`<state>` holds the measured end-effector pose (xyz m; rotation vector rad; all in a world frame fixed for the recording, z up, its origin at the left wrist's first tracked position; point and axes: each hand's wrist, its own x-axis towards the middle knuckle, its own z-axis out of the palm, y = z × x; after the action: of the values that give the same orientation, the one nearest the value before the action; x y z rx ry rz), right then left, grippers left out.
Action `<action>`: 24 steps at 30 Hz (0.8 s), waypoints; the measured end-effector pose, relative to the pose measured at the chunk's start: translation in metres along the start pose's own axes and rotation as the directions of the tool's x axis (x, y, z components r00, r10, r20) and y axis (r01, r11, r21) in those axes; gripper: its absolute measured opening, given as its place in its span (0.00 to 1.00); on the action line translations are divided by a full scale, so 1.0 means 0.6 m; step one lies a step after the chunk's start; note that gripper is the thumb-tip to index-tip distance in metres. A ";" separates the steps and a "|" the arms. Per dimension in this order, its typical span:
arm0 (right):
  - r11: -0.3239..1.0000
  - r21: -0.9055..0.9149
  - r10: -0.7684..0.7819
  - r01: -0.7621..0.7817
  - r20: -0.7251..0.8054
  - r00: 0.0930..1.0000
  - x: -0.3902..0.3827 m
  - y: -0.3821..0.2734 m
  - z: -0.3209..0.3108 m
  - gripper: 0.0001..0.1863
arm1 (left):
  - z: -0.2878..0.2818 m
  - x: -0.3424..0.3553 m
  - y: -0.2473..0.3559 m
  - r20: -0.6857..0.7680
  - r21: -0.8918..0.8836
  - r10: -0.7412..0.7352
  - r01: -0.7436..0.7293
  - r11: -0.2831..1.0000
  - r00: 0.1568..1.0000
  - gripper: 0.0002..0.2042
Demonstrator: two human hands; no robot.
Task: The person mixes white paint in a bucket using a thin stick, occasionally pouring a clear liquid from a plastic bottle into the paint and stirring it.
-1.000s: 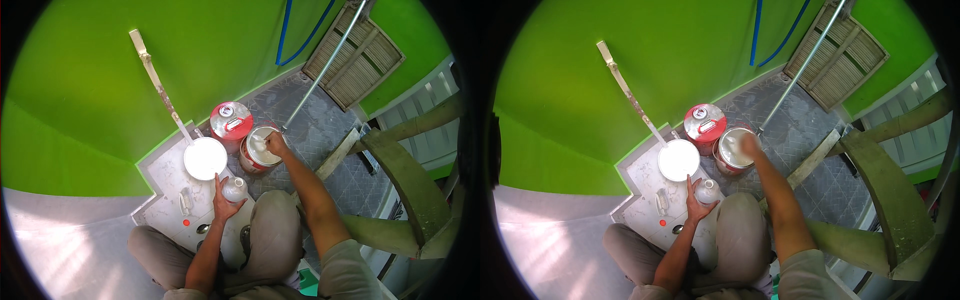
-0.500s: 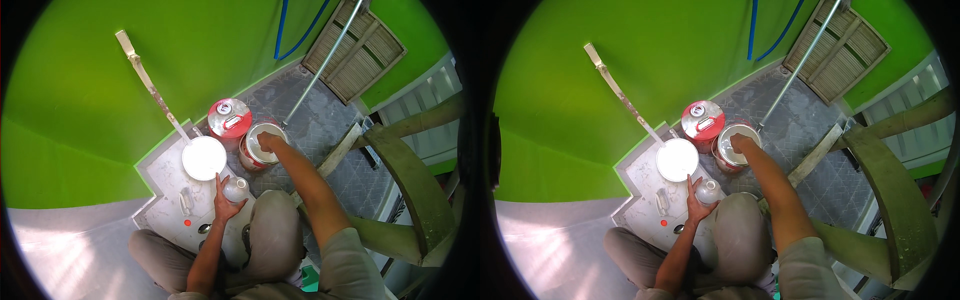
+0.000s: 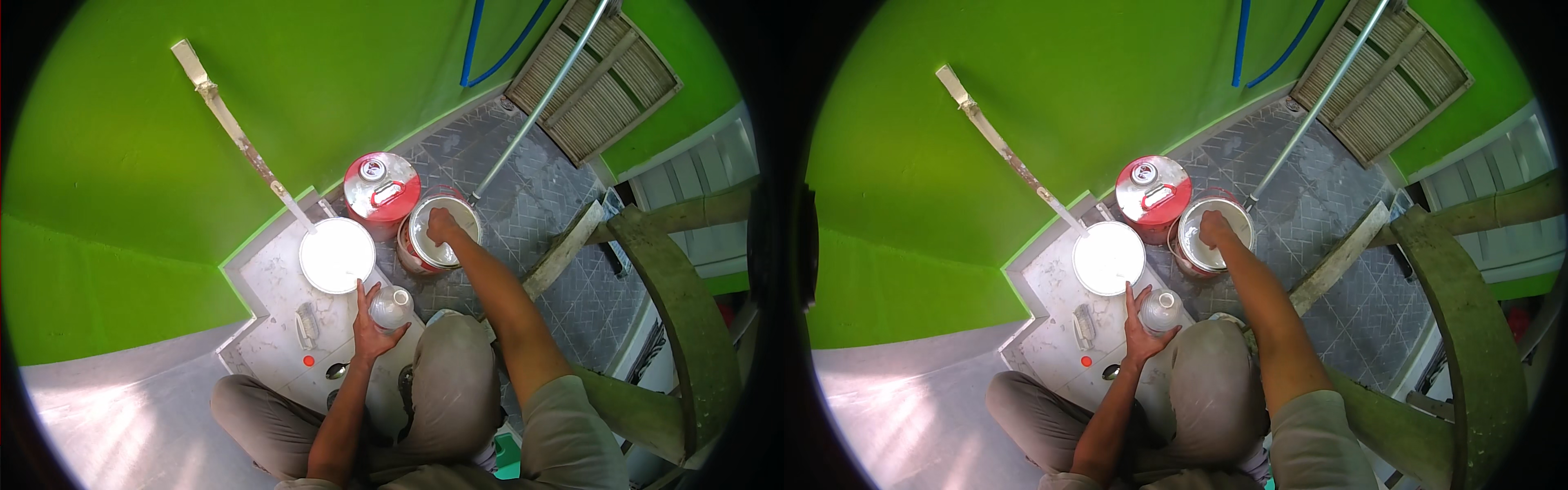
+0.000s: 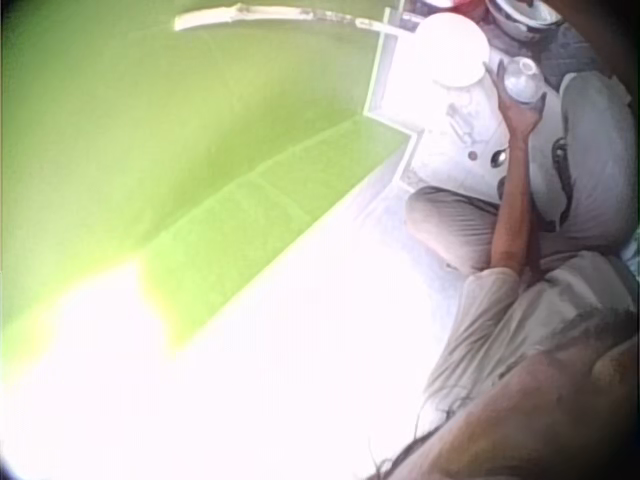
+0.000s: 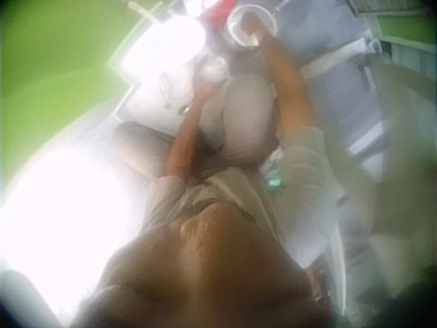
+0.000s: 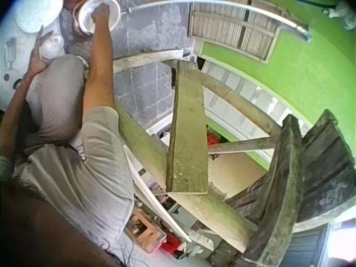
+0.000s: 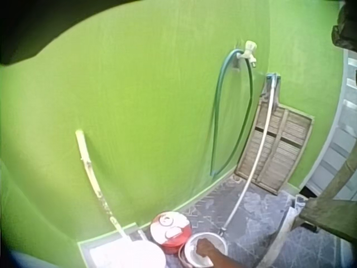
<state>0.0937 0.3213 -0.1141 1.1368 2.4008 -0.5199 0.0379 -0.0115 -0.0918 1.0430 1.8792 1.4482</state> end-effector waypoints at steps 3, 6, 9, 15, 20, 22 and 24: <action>0.987 0.110 0.119 -0.121 0.021 0.993 0.013 0.009 0.009 0.18 | 0.001 0.002 0.002 0.005 0.018 -0.002 0.001 1.000 1.000 0.70; 0.986 0.134 0.106 -0.098 -0.052 0.993 0.020 0.013 0.023 0.17 | 0.000 0.002 0.002 0.002 0.011 -0.004 0.004 1.000 1.000 0.70; 0.943 0.307 0.201 -0.128 -0.218 0.955 0.018 0.014 0.044 0.15 | -0.001 -0.002 0.000 -0.004 0.024 0.000 0.000 1.000 1.000 0.70; 0.891 0.435 0.320 -0.129 -0.401 0.858 0.033 0.016 0.073 0.15 | -0.003 -0.004 -0.001 -0.009 0.026 0.004 -0.004 1.000 1.000 0.70; 0.888 0.454 0.313 -0.069 -0.487 0.815 0.049 0.036 0.103 0.10 | -0.004 -0.003 0.002 0.004 0.037 -0.003 0.003 0.999 1.000 0.71; 0.891 0.453 0.298 -0.027 -0.539 0.788 0.055 0.047 0.110 0.07 | -0.002 -0.001 0.005 0.011 0.031 -0.001 0.001 1.000 1.000 0.71; 0.873 0.486 0.331 -0.039 -0.531 0.780 0.056 0.044 0.114 0.03 | -0.003 -0.002 0.004 0.013 0.006 0.001 -0.001 1.000 1.000 0.71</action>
<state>0.1106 0.3239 -0.1928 1.9934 2.7042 -0.7682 0.0376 -0.0132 -0.0889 1.0539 1.8756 1.4334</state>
